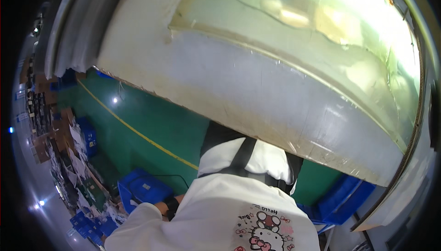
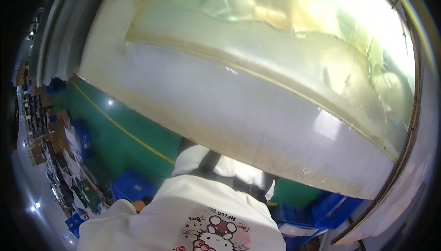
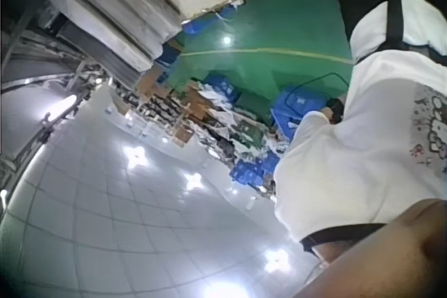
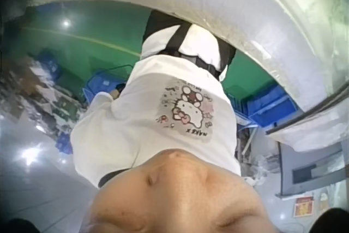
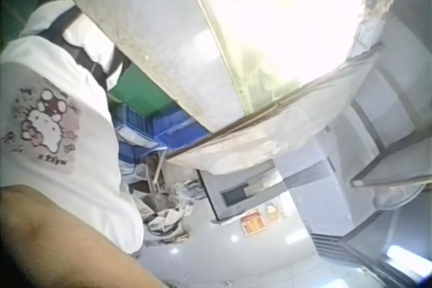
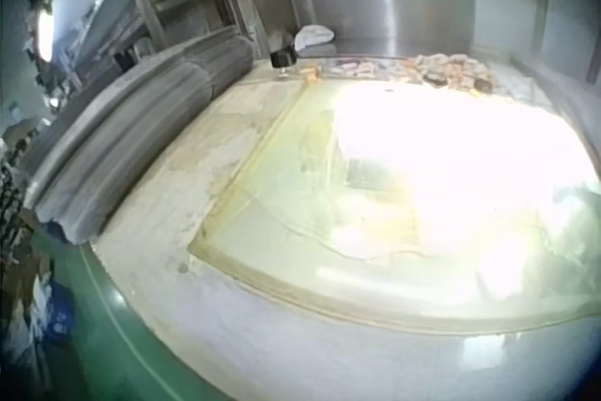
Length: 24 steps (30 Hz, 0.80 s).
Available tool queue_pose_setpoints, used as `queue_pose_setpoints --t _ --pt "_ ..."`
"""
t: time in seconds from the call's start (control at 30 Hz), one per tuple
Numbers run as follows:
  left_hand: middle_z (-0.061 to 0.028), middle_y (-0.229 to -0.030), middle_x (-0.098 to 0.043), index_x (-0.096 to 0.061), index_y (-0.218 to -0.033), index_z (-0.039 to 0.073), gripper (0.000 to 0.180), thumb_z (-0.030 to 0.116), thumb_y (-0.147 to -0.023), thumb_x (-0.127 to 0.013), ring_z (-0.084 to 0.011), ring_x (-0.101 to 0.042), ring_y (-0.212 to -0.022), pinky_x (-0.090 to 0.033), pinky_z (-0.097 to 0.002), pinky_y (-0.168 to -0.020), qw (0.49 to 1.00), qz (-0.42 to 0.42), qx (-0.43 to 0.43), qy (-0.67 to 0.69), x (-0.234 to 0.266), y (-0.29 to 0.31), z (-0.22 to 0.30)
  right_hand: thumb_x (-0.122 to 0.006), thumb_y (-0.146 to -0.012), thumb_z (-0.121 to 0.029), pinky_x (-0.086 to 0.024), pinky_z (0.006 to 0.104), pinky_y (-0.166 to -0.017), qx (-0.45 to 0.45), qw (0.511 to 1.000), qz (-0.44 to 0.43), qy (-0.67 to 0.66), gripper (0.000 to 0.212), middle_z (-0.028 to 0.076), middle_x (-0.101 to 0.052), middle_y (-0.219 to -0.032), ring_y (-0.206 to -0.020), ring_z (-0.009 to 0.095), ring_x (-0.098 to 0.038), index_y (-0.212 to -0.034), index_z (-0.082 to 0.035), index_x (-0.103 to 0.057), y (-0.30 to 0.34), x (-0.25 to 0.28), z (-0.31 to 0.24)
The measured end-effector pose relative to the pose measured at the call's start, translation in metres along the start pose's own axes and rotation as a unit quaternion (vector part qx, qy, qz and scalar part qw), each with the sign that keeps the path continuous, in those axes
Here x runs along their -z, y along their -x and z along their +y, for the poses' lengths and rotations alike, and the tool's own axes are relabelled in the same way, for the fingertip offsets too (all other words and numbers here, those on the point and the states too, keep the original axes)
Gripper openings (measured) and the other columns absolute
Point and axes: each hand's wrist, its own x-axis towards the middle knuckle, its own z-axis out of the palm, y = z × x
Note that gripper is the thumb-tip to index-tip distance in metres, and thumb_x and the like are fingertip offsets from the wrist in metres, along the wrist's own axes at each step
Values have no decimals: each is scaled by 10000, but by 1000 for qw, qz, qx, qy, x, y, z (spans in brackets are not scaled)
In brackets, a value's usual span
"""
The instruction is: Aligning and marking components on a light table and handling a large industrial panel.
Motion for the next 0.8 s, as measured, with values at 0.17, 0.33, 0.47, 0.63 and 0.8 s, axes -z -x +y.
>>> queue_pose_setpoints --t 0.17,0.33,0.47,0.63,0.8 --pt "-156 -1135 -512 -393 -1198 8 554 450 -872 -323 -253 -504 -1033 -368 -416 -873 997 -75 29 3 -36 -9 14 -531 -837 -228 -451 278 -607 39 999 11 30 251 109 -586 -844 -704 181 -548 -968 -19 -580 2 5 -6" --pt "-159 -1162 -500 -373 -1223 9 571 457 -873 -314 -261 -495 -1056 -358 -428 -890 975 -197 72 -78 -74 19 77 -533 -836 -224 -454 278 -594 89 994 32 58 250 111 -589 -829 -687 182 -550 -963 -15 -583 5 12 -22" --pt "-188 -1048 -568 -498 -1101 -12 578 473 -884 -269 -289 -549 -977 -385 -420 -872 946 -180 -195 -185 -56 96 192 -535 -835 -221 -456 277 -584 168 979 81 83 249 112 -591 -817 -673 184 -552 -960 -12 -585 22 30 -52" --pt "-158 -702 -582 -537 -690 26 375 323 -883 -413 -255 -587 -657 -461 -396 -715 756 -175 -627 67 5 202 281 -537 -834 -217 -459 277 -572 309 928 185 96 247 113 -594 -802 -655 186 -554 -956 -8 -588 66 57 -130" --pt "-87 -908 -569 -542 -963 -8 388 357 -854 -470 -198 -526 -891 -389 -323 -822 649 34 -751 121 -3 260 344 -540 -833 -214 -462 276 -560 477 814 324 70 246 115 -597 -787 -638 188 -557 -951 -4 -591 134 100 -208"
